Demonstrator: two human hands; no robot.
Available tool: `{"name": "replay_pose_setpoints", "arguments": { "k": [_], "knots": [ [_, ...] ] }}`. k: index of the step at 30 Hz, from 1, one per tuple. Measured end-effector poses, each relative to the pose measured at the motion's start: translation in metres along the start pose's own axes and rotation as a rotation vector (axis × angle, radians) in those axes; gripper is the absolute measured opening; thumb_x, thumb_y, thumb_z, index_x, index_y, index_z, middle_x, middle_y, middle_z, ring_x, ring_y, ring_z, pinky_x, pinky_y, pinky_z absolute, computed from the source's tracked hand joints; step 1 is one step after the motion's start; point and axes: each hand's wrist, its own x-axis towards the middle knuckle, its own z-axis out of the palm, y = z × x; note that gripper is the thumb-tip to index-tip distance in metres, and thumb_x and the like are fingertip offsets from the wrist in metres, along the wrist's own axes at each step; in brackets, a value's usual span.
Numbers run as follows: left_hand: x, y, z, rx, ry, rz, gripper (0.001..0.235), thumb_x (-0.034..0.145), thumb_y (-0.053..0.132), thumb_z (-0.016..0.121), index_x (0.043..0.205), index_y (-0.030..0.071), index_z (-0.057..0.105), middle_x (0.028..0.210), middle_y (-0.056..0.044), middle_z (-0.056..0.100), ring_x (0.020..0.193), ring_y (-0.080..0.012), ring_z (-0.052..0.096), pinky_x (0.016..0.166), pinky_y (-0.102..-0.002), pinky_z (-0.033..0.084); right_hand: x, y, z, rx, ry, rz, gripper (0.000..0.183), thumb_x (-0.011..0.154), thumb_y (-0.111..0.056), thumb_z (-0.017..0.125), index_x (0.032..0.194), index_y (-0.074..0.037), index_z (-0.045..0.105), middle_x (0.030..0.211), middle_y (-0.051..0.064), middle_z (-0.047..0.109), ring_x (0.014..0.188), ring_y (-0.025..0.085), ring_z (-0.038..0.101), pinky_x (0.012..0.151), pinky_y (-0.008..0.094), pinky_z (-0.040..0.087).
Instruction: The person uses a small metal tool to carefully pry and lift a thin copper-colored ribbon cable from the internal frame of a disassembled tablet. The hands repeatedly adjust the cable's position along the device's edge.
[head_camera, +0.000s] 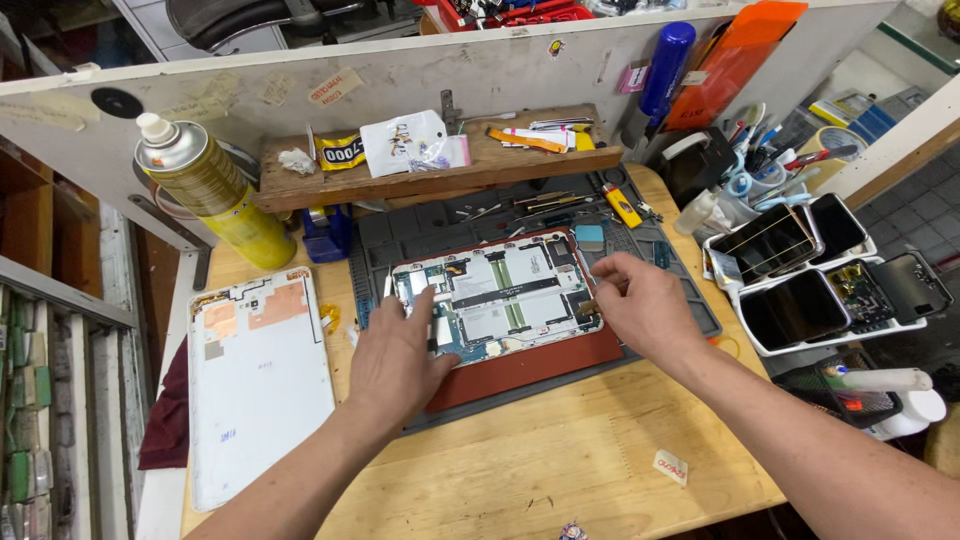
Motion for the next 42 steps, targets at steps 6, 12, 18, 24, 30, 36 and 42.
{"name": "replay_pose_setpoints", "arguments": {
  "k": [6, 12, 18, 24, 30, 36, 42],
  "knots": [
    [0.007, 0.034, 0.01, 0.041, 0.132, 0.482, 0.083, 0.077, 0.04, 0.084, 0.145, 0.008, 0.049, 0.15, -0.025, 0.041, 0.144, -0.0417, 0.032, 0.116, -0.054, 0.028, -0.016, -0.007, -0.011, -0.116, 0.033, -0.02, 0.024, 0.09, -0.013, 0.06, 0.108, -0.007, 0.073, 0.085, 0.009, 0.078, 0.076, 0.024, 0.074, 0.074, 0.037, 0.057],
    [0.026, 0.057, 0.031, 0.085, -0.052, 0.468, 0.078, 0.084, 0.042, 0.077, 0.149, 0.01, 0.048, 0.16, -0.021, 0.033, 0.148, -0.0405, 0.026, 0.12, -0.058, 0.021, -0.026, -0.003, -0.006, -0.145, 0.09, -0.029, 0.023, 0.092, -0.014, 0.059, 0.108, -0.006, 0.074, 0.087, 0.012, 0.077, 0.082, 0.027, 0.073, 0.077, 0.041, 0.057],
    [0.031, 0.059, 0.04, 0.078, -0.032, 0.433, 0.069, 0.087, 0.03, 0.076, 0.146, 0.008, 0.05, 0.157, -0.021, 0.036, 0.149, -0.0403, 0.028, 0.121, -0.057, 0.023, -0.031, -0.005, -0.005, -0.124, 0.088, 0.034, 0.024, 0.093, -0.015, 0.057, 0.111, -0.007, 0.072, 0.089, 0.011, 0.077, 0.084, 0.027, 0.074, 0.08, 0.041, 0.057],
    [0.031, 0.06, 0.039, 0.076, -0.048, 0.41, 0.067, 0.087, 0.029, 0.076, 0.145, 0.009, 0.05, 0.158, -0.02, 0.035, 0.149, -0.0396, 0.028, 0.121, -0.057, 0.023, -0.036, -0.007, -0.008, -0.121, 0.097, 0.02, 0.023, 0.095, -0.016, 0.057, 0.111, -0.008, 0.073, 0.089, 0.013, 0.076, 0.085, 0.027, 0.074, 0.079, 0.041, 0.057],
    [0.027, 0.057, 0.042, 0.139, -0.017, 0.455, 0.064, 0.093, 0.034, 0.069, 0.147, 0.007, 0.046, 0.158, -0.021, 0.035, 0.149, -0.0405, 0.028, 0.12, -0.06, 0.022, -0.033, -0.003, -0.007, -0.085, 0.086, 0.08, 0.023, 0.096, -0.017, 0.057, 0.11, -0.008, 0.073, 0.088, 0.012, 0.077, 0.084, 0.025, 0.074, 0.08, 0.04, 0.057],
    [0.014, 0.067, 0.028, 0.206, -0.09, 0.403, 0.077, 0.091, 0.047, 0.067, 0.152, 0.009, 0.039, 0.159, -0.021, 0.029, 0.151, -0.0403, 0.02, 0.12, -0.062, 0.017, -0.028, 0.0, -0.007, -0.069, 0.099, 0.052, 0.023, 0.094, -0.016, 0.059, 0.11, -0.008, 0.074, 0.09, 0.012, 0.077, 0.085, 0.025, 0.074, 0.08, 0.039, 0.057],
    [0.005, 0.071, 0.022, 0.23, -0.196, 0.375, 0.087, 0.09, 0.057, 0.064, 0.157, 0.013, 0.031, 0.165, -0.02, 0.02, 0.152, -0.0381, 0.011, 0.121, -0.064, 0.01, -0.024, 0.0, -0.006, -0.027, 0.104, 0.073, 0.023, 0.093, -0.016, 0.061, 0.11, -0.007, 0.075, 0.088, 0.01, 0.077, 0.083, 0.024, 0.074, 0.078, 0.038, 0.057]
  ]
}}
